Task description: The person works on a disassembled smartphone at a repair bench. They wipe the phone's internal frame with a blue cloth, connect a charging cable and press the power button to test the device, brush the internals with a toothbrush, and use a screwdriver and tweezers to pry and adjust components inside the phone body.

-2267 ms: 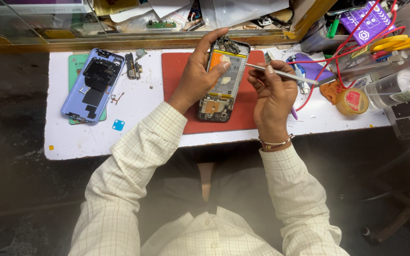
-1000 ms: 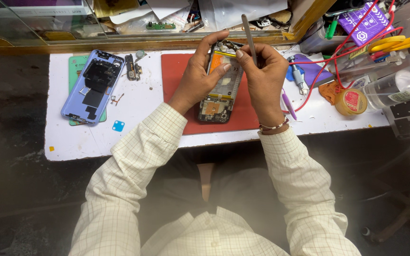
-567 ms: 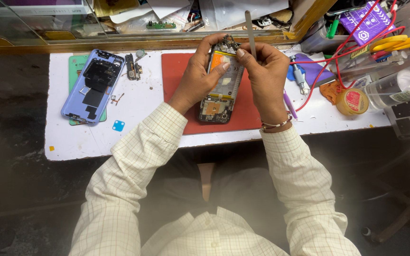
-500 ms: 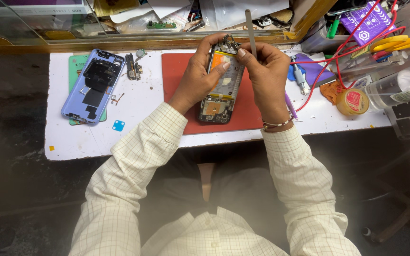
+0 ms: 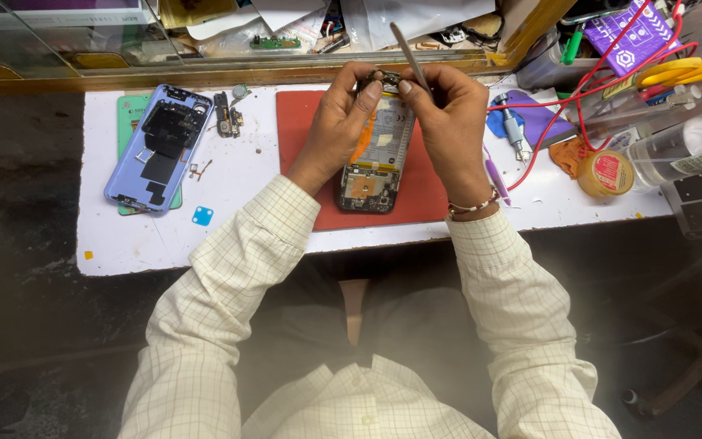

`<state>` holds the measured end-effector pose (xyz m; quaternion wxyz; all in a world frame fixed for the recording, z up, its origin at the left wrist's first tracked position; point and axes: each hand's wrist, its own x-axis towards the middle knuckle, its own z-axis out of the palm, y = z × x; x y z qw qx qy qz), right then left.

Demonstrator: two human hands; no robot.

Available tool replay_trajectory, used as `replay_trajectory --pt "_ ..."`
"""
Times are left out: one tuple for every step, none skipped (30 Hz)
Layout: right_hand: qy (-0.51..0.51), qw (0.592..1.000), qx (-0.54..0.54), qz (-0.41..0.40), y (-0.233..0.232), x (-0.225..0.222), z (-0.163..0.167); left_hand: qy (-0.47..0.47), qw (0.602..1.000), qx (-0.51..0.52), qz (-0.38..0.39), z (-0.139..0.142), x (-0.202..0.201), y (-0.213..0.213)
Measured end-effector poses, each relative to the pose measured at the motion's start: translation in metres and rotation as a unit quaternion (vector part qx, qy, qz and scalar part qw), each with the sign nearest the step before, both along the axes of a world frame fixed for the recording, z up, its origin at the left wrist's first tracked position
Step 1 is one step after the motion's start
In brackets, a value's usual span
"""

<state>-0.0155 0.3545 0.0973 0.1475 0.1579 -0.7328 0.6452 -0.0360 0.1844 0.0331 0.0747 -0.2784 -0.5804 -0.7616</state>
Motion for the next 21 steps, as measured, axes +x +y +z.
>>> replay_trajectory --pt "0.010 1.000 0.019 -0.002 0.000 0.000 0.001 -0.003 1.000 -0.005 0.007 0.000 0.000 0.000" --pt "0.016 0.999 0.036 -0.006 0.000 0.000 0.001 -0.007 1.000 -0.009 0.015 0.000 -0.001 0.000" --pt "0.021 0.998 0.053 -0.010 -0.001 0.001 0.002 -0.011 1.000 -0.014 0.022 0.000 -0.001 0.000" --pt "0.026 0.997 0.070 -0.014 -0.001 0.001 0.003 -0.012 0.999 -0.018 0.034 0.000 0.000 0.000" --pt "0.030 0.997 0.073 -0.014 -0.002 0.002 0.003 -0.013 0.999 -0.022 0.045 0.000 0.000 0.000" --pt "0.034 0.997 0.075 -0.014 -0.003 0.002 0.003 -0.015 0.998 -0.027 0.056 0.000 0.001 -0.001" --pt "0.038 0.996 0.077 -0.014 -0.004 0.003 0.003 -0.008 0.998 -0.021 0.059 0.000 0.001 -0.001" --pt "0.032 0.998 0.051 -0.013 -0.007 0.004 0.002 -0.002 0.998 -0.016 0.061 0.000 0.001 -0.001" --pt "0.027 0.999 0.025 -0.013 -0.010 0.005 0.001 0.004 0.998 -0.011 0.064 0.000 0.000 -0.001" --pt "0.021 1.000 -0.001 -0.014 -0.012 0.006 0.000 0.002 0.998 0.000 0.059 0.000 0.000 -0.001" --pt "0.013 0.999 -0.032 -0.010 -0.014 0.009 -0.001 0.000 0.998 0.011 0.055 -0.001 0.000 0.000" --pt "0.006 0.998 -0.063 -0.005 -0.016 0.011 -0.003 -0.002 0.998 0.021 0.051 -0.001 0.000 0.001" --pt "-0.001 0.996 -0.094 -0.001 -0.017 0.013 -0.004 -0.006 0.998 0.018 0.054 -0.001 0.000 0.001" --pt "-0.007 0.994 -0.110 -0.001 -0.018 0.014 -0.006 -0.010 0.998 0.015 0.056 -0.001 0.000 0.001" --pt "-0.013 0.992 -0.125 -0.001 -0.019 0.015 -0.008 -0.014 0.998 0.012 0.058 -0.001 0.000 0.001" --pt "-0.019 0.990 -0.140 -0.001 -0.019 0.015 -0.009 -0.017 0.998 0.014 0.057 -0.001 0.000 0.002" --pt "-0.032 0.983 -0.183 0.002 -0.018 0.015 -0.011 -0.020 0.998 0.015 0.056 -0.001 0.000 0.002" --pt "-0.046 0.973 -0.225 0.006 -0.017 0.014 -0.012 -0.023 0.998 0.018 0.055 0.000 -0.001 0.002" --pt "-0.061 0.962 -0.266 0.010 -0.016 0.014 -0.014 -0.017 0.998 0.023 0.051 0.000 -0.001 0.003" --pt "-0.036 0.958 -0.284 0.016 -0.013 0.013 -0.015 -0.012 0.998 0.028 0.049 0.000 -0.002 0.003" --pt "-0.011 0.953 -0.301 0.023 -0.011 0.014 -0.017 -0.006 0.998 0.034 0.046 0.000 -0.001 0.003"
